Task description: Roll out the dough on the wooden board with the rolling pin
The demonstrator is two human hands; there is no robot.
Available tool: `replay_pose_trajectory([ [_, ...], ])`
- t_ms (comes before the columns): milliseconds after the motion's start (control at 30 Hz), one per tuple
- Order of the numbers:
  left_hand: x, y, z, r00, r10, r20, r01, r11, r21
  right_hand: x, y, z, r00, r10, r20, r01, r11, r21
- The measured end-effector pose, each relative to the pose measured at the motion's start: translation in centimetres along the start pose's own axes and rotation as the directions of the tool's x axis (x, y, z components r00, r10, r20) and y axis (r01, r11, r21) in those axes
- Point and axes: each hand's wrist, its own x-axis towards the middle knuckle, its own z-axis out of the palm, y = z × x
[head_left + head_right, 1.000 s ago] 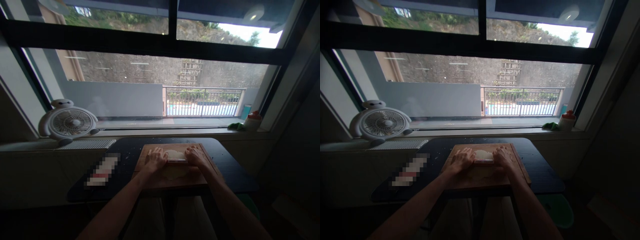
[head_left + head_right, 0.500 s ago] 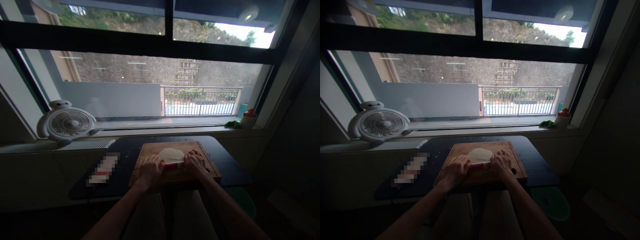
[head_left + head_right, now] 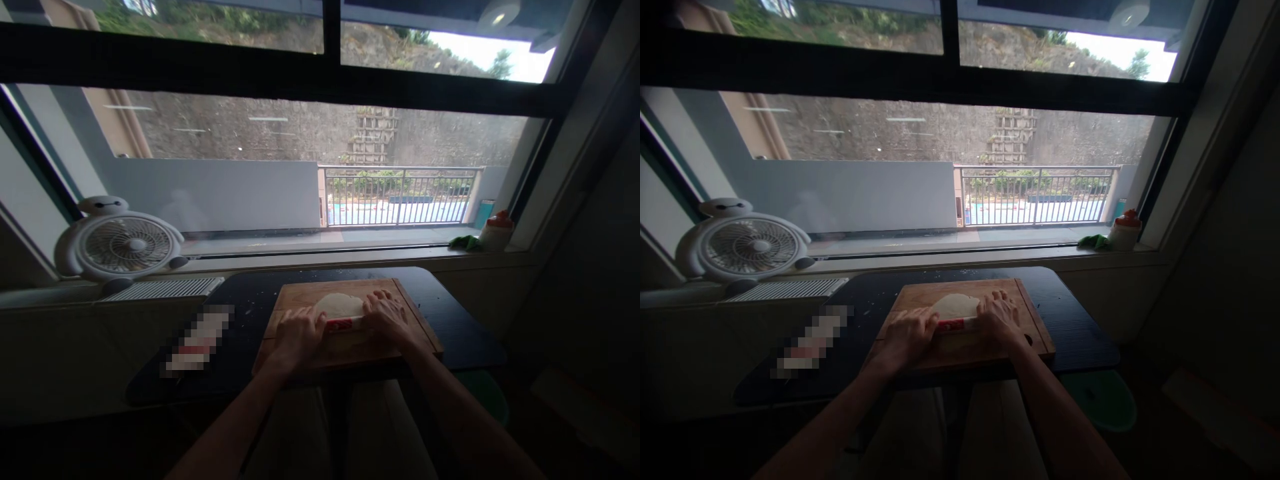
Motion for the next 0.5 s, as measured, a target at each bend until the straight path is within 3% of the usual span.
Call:
replay_pose_trajectory([
  [133, -3.9, 0.8, -0.6, 0.998, 0.036, -0.053, -0.039, 0.998, -0.056, -4.5, -0.3, 0.0, 0.990, -0.027, -0.135, 0.019, 0.998, -0.058],
  [267, -5.0, 1.0, -0.6, 0.996, 0.053, -0.077, -0.056, 0.997, -0.044, -6.6, -0.3, 0.2, 0.985, -0.020, -0.169, 0.007, 0.997, -0.077],
  [367, -3.5, 0.6, -0.1, 0.997, 0.056, -0.061, -0.057, 0.998, -0.013, -5.0, -0.5, 0.2, 0.987, -0.015, -0.163, 0.004, 0.998, -0.069],
  [500, 0.8, -0.4, 0.6, 1.000, 0.004, -0.028, -0.004, 1.000, 0.003, 0.0, -0.5, 0.3, 0.996, 0.010, -0.088, -0.012, 1.000, -0.019],
])
